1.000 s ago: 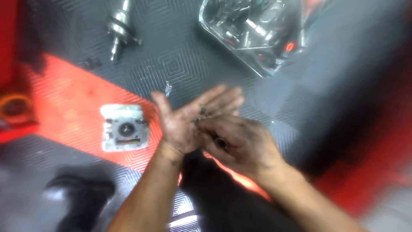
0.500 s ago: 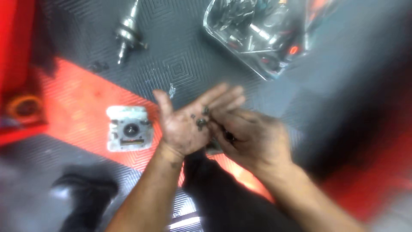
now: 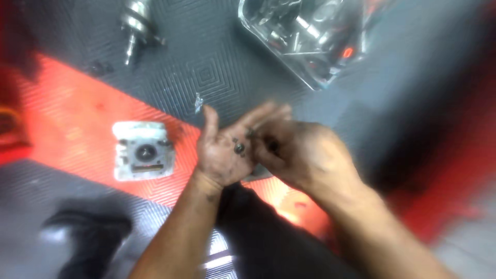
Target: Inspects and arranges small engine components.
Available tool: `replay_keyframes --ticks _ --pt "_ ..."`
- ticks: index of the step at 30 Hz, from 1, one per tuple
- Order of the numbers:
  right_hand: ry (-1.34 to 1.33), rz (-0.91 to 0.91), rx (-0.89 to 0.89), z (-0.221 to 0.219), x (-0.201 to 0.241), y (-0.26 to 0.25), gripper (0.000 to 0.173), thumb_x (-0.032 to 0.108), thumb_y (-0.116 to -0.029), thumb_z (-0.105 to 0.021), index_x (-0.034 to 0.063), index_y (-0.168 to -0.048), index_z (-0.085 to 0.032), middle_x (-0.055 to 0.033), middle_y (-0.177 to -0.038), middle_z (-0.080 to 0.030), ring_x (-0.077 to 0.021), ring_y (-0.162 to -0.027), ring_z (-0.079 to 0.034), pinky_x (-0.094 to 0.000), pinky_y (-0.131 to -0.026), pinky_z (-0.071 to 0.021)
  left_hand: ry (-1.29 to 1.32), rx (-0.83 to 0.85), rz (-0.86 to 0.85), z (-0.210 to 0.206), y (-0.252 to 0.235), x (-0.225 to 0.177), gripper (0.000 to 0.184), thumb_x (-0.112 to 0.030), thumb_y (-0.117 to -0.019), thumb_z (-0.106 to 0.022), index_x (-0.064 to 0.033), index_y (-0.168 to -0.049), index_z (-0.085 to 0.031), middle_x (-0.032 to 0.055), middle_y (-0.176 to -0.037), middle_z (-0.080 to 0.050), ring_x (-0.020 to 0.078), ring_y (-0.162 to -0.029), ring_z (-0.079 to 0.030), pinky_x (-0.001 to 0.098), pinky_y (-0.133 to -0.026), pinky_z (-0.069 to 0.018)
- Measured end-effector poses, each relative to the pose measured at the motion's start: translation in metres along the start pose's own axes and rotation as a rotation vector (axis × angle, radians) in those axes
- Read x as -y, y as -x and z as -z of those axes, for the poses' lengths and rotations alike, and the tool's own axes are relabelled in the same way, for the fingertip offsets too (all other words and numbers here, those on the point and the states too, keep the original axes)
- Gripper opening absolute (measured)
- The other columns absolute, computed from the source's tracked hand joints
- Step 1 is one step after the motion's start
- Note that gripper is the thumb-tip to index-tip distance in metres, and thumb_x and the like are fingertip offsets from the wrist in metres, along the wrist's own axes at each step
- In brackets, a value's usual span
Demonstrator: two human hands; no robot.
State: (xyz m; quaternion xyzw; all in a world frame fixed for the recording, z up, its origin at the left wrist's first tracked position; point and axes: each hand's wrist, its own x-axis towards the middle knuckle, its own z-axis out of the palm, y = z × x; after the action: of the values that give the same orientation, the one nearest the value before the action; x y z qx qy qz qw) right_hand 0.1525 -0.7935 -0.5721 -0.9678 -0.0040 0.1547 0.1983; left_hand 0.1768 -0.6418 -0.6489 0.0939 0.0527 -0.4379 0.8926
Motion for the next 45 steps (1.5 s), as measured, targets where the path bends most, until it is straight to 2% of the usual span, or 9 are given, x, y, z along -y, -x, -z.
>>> replay_keyframes --ticks 7,12,20,24,28,34,38,41,45 --pt "0.136 0.203 -0.075 0.007 -0.001 0.007 0.017 0.024 -0.0978 -0.061 0.0161 -0.089 -0.073 -0.0032 -0.084 -0.067 -0.0241 -0.067 -0.065 -0.0433 -0.048 -0.0453 0.059 -0.002 0.008 0.001 0.002 -0.003 0.122 -0.092 -0.0794 0.005 -0.0098 -0.157 -0.041 0.0168 -0.163 -0.038 0.0311 -0.146 -0.043 0.0482 -0.111 -0.0432" --pt "-0.013 0.231 -0.050 0.007 -0.006 0.002 0.018 0.025 -0.0979 -0.060 0.0173 -0.098 -0.076 -0.0004 -0.092 -0.072 -0.0170 -0.072 -0.067 -0.0402 -0.056 -0.0519 0.038 -0.003 0.005 -0.004 0.002 -0.007 0.124 -0.091 -0.0794 0.009 -0.0082 -0.157 -0.039 0.0177 -0.162 -0.038 0.0313 -0.147 -0.041 0.0485 -0.114 -0.0399" --pt "-0.003 0.194 -0.142 -0.005 0.002 -0.001 0.023 0.031 -0.0943 -0.056 0.0135 -0.082 -0.065 -0.0034 -0.078 -0.063 -0.0201 -0.063 -0.061 -0.0406 -0.048 -0.0428 0.024 0.031 0.023 -0.007 0.002 -0.012 0.123 -0.093 -0.0787 0.005 -0.0080 -0.158 -0.037 0.0189 -0.160 -0.040 0.0312 -0.144 -0.044 0.0487 -0.112 -0.0419" --pt "-0.104 0.342 -0.127 -0.003 0.008 0.006 0.023 0.030 -0.0956 -0.058 0.0141 -0.089 -0.072 -0.0008 -0.084 -0.066 -0.0151 -0.070 -0.063 -0.0356 -0.054 -0.0480 -0.022 0.039 -0.008 -0.011 0.002 -0.017 0.129 -0.092 -0.0767 0.014 -0.0032 -0.158 -0.035 0.0215 -0.162 -0.037 0.0374 -0.151 -0.034 0.0526 -0.122 -0.0311" --pt "-0.193 0.397 -0.145 0.001 0.011 0.010 0.021 0.023 -0.0971 -0.060 0.0117 -0.102 -0.077 -0.0016 -0.089 -0.070 -0.0139 -0.075 -0.066 -0.0336 -0.060 -0.0515 -0.032 0.073 -0.029 -0.015 -0.002 -0.022 0.129 -0.090 -0.0768 0.015 -0.0029 -0.158 -0.033 0.0222 -0.162 -0.037 0.0376 -0.148 -0.039 0.0517 -0.121 -0.0337" --pt "-0.345 0.344 -0.208 0.010 0.009 0.006 0.014 0.021 -0.0968 -0.066 0.0108 -0.097 -0.076 -0.0001 -0.091 -0.070 -0.0066 -0.078 -0.065 -0.0254 -0.065 -0.0542 -0.010 0.094 -0.026 -0.020 -0.004 -0.025 0.126 -0.090 -0.0786 0.012 -0.0048 -0.158 -0.036 0.0204 -0.162 -0.038 0.0365 -0.149 -0.038 0.0509 -0.119 -0.0364" --pt "-0.193 0.365 -0.184 0.024 0.014 -0.005 0.027 0.019 -0.0965 -0.059 0.0135 -0.116 -0.077 -0.0042 -0.091 -0.065 -0.0146 -0.072 -0.061 -0.0335 -0.056 -0.0475 0.057 0.058 0.014 -0.018 -0.006 -0.021 0.135 -0.101 -0.0692 0.005 -0.0073 -0.155 -0.043 0.0185 -0.155 -0.048 0.0304 -0.140 -0.050 0.0457 -0.110 -0.0460" --pt "-0.047 0.364 -0.049 0.026 0.015 -0.012 0.036 0.023 -0.0927 -0.055 0.0201 -0.122 -0.076 -0.0032 -0.090 -0.060 -0.0182 -0.067 -0.059 -0.0383 -0.049 -0.0435 0.120 0.022 0.022 -0.021 -0.008 -0.016 0.129 -0.104 -0.0673 -0.009 -0.0107 -0.143 -0.056 0.0138 -0.128 -0.067 0.0211 -0.111 -0.066 0.0383 -0.087 -0.0571" --pt "-0.097 0.392 0.023 0.024 0.010 -0.009 0.024 0.026 -0.0917 -0.057 0.0235 -0.102 -0.079 0.0036 -0.082 -0.058 -0.0126 -0.068 -0.057 -0.0353 -0.052 -0.0425 -0.015 0.054 0.029 -0.011 -0.009 -0.014 0.145 -0.104 -0.0610 0.009 -0.0067 -0.157 -0.039 0.0187 -0.156 -0.047 0.0313 -0.141 -0.048 0.0504 -0.111 -0.0442"
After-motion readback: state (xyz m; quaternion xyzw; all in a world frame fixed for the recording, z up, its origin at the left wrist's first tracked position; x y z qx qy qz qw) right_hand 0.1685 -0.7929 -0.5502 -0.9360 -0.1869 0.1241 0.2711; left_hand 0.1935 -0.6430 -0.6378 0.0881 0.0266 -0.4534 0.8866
